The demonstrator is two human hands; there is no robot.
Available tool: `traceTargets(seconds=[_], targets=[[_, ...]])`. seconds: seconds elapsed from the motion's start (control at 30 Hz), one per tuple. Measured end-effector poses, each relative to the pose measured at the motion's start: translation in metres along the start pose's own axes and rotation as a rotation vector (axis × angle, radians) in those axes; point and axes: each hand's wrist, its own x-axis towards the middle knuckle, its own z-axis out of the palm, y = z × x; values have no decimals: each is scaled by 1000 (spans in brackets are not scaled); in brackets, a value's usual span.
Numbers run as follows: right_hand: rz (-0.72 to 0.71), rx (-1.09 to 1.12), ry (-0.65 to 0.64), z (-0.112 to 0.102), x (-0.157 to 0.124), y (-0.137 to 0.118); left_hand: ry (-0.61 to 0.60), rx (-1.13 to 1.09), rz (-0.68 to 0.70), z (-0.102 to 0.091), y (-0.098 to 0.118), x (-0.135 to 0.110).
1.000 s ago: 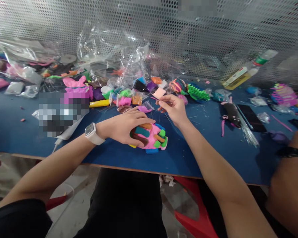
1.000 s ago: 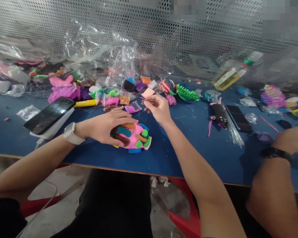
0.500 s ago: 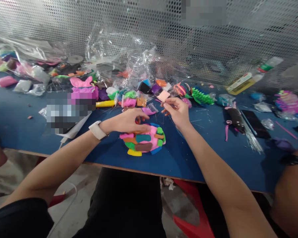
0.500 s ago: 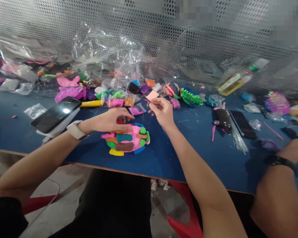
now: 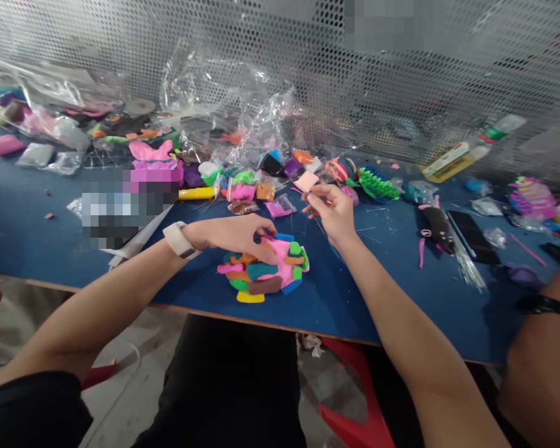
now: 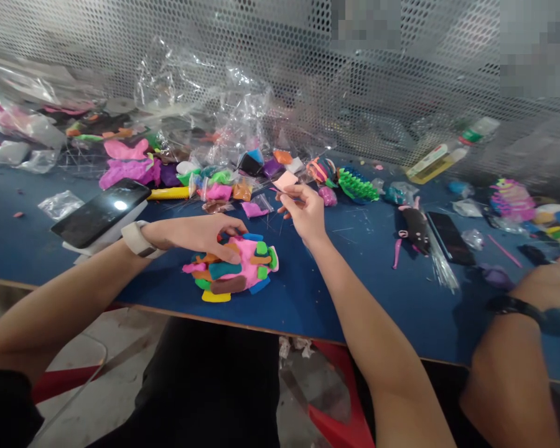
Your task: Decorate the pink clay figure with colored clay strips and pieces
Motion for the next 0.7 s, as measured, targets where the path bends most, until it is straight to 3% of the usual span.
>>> traceTargets(seconds=[0.17, 0.3, 0.43, 0.53, 0.7], targets=[[3, 13, 34, 1, -1, -4, -27, -219, 21, -5, -10, 7], [-118, 27, 197, -5, 2, -15, 170, -561, 53, -2, -10, 9], [-250, -25, 318, -8, 0, -29, 341, -698, 31, 13, -11, 13], [-299, -31, 326, -1, -6, -37, 388, -770, 23, 26, -13, 18], [-358, -45, 226, 12, -24, -49, 422, -868, 69, 40, -15, 24]])
